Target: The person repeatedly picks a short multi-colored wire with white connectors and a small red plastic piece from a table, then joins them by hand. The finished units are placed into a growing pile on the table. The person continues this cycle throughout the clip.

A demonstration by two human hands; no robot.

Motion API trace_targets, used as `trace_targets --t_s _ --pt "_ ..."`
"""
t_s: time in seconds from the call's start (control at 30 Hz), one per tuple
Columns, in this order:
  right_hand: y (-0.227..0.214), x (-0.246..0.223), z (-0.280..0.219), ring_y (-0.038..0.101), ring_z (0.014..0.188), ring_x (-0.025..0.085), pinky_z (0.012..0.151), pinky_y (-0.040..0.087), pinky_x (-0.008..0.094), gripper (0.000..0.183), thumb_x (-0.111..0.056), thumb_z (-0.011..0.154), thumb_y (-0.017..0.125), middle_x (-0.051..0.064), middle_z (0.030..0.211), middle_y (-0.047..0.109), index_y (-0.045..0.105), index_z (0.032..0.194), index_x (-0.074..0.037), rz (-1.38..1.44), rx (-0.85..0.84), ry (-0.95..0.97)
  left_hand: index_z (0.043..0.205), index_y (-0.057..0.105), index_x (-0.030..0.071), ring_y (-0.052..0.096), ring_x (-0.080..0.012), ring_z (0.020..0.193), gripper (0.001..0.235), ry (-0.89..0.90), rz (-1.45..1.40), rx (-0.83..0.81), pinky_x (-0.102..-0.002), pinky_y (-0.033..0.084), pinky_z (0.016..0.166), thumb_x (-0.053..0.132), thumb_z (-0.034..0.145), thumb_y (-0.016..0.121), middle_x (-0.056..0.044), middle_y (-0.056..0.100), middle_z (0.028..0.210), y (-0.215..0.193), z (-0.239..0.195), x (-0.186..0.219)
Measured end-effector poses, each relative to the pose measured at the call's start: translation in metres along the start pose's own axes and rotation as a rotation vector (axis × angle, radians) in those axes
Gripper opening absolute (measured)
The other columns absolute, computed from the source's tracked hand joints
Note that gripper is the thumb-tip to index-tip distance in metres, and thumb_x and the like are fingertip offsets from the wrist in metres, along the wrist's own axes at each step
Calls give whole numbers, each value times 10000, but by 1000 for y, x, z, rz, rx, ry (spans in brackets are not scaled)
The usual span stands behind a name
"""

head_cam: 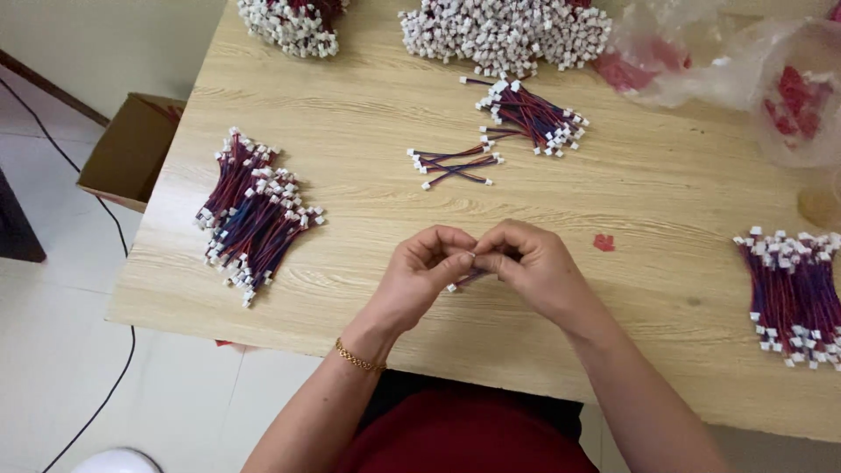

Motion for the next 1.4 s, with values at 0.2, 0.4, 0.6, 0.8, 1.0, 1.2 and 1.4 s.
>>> trace_targets --t_s 0.2,0.4,0.6,0.8,1.0,1.2,1.4 --pt "5 5 13 689 847 209 797 521 330 101 -89 822 735 67 833 719 751 919 -110 -235 -26 -98 1092 690 88 700 -291 790 243 -7 802 -74 -409 561 719 200 877 679 -147 728 900 -19 22 55" --pt "-76 30 -18 650 844 180 772 516 305 173 24 866 681 102 899 675 727 1003 -72 -307 369 27 1001 714 242 667 -307 742 151 431 1463 190 -426 549 635 176 867 689 -47 618 832 -85 116 27" --pt "-142 67 -70 666 836 280 725 536 369 170 -20 882 691 169 896 641 713 1050 -32 -524 504 281 1001 728 321 655 -150 791 174 576 1784 187 -236 546 634 201 876 733 27 603 881 -93 135 6" --pt "-145 102 -74 664 828 309 716 534 392 160 -173 846 750 125 834 660 735 999 -127 -754 457 276 929 699 237 649 -237 816 117 621 1671 153 -330 555 678 163 847 735 -19 608 884 -104 141 2" --pt "-141 73 -55 668 879 300 762 520 390 249 -395 902 686 111 851 672 731 959 -156 -835 403 390 862 669 253 652 -182 796 129 629 1702 112 -310 567 683 207 795 770 37 608 814 -108 146 -1" --pt "-149 87 -44 671 909 325 770 516 431 271 -425 846 675 110 834 690 743 891 -166 -903 333 570 958 711 202 672 -209 778 141 580 1469 122 -320 562 701 149 836 759 5 630 853 -105 132 10" --pt "-162 107 -42 675 907 361 761 516 463 291 -403 837 659 131 844 716 749 892 -131 -862 379 563 1123 713 106 663 -310 894 195 456 1019 191 -335 532 764 27 950 668 -128 604 964 -90 83 59"
Point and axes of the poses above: each hand's wrist, its own z-axis towards the middle knuckle, its own y-axis out of the palm, x = y × z, the point moved 5 cm from there along z, towards the middle knuckle
